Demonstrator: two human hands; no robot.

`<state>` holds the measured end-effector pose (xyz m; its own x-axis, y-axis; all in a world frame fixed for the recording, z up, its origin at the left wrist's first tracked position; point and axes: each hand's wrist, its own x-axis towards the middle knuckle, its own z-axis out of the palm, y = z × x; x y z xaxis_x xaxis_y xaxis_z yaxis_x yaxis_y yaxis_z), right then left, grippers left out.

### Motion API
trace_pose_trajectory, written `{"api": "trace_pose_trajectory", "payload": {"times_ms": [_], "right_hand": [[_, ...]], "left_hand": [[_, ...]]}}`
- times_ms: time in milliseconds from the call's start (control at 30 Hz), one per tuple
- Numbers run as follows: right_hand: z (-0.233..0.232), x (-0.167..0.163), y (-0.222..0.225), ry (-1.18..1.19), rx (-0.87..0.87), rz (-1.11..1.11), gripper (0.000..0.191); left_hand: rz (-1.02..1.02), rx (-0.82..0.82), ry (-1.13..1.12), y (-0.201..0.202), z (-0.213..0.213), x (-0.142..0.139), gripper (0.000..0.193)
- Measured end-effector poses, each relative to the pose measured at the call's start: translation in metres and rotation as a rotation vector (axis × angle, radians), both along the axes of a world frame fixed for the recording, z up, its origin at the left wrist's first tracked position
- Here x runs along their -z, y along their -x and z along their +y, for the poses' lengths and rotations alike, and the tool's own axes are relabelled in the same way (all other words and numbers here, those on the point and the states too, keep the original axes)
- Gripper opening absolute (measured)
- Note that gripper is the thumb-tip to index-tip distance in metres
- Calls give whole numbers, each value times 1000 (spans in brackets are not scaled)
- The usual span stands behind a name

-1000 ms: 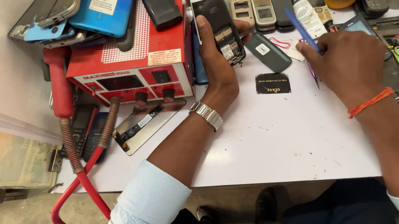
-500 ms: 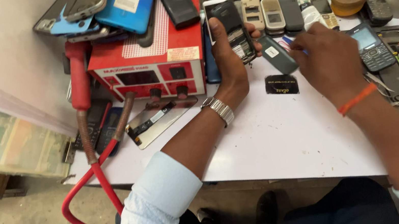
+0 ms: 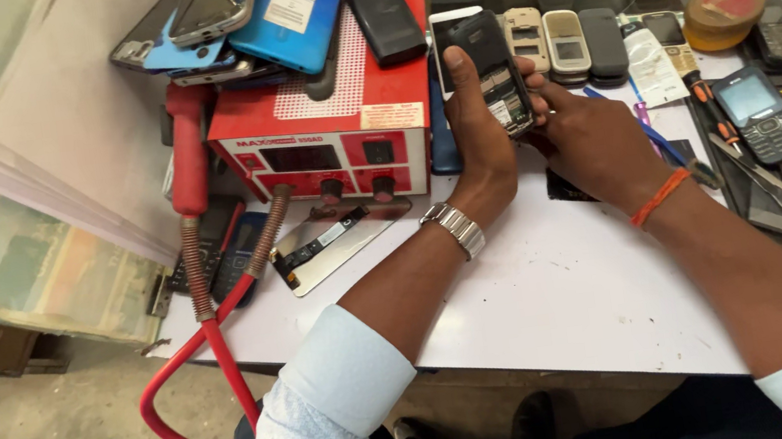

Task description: The person disassembles a feature phone, removes the battery and keypad, and uses a plastic pry tool to separate the casing and internal components. They then reassemble the phone by snapping the keypad and back cover back into place.

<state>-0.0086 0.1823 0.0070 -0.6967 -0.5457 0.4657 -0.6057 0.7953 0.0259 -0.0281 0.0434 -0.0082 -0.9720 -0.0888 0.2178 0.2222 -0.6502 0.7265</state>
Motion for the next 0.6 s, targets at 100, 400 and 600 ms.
{"api": "trace_pose_trajectory", "payload": {"times_ms": [100,400,600], "right_hand": [[1,3,1,-29,51,-38,17],[1,10,3,85,2,-64,19],[-2,12,5,106,8,-129,16]], "left_hand": [[-10,34,-15,-1,0,0,88],[-31,4,26,-5,-2,-1,89],[-31,-4,49,-7,-4,0,90]]}}
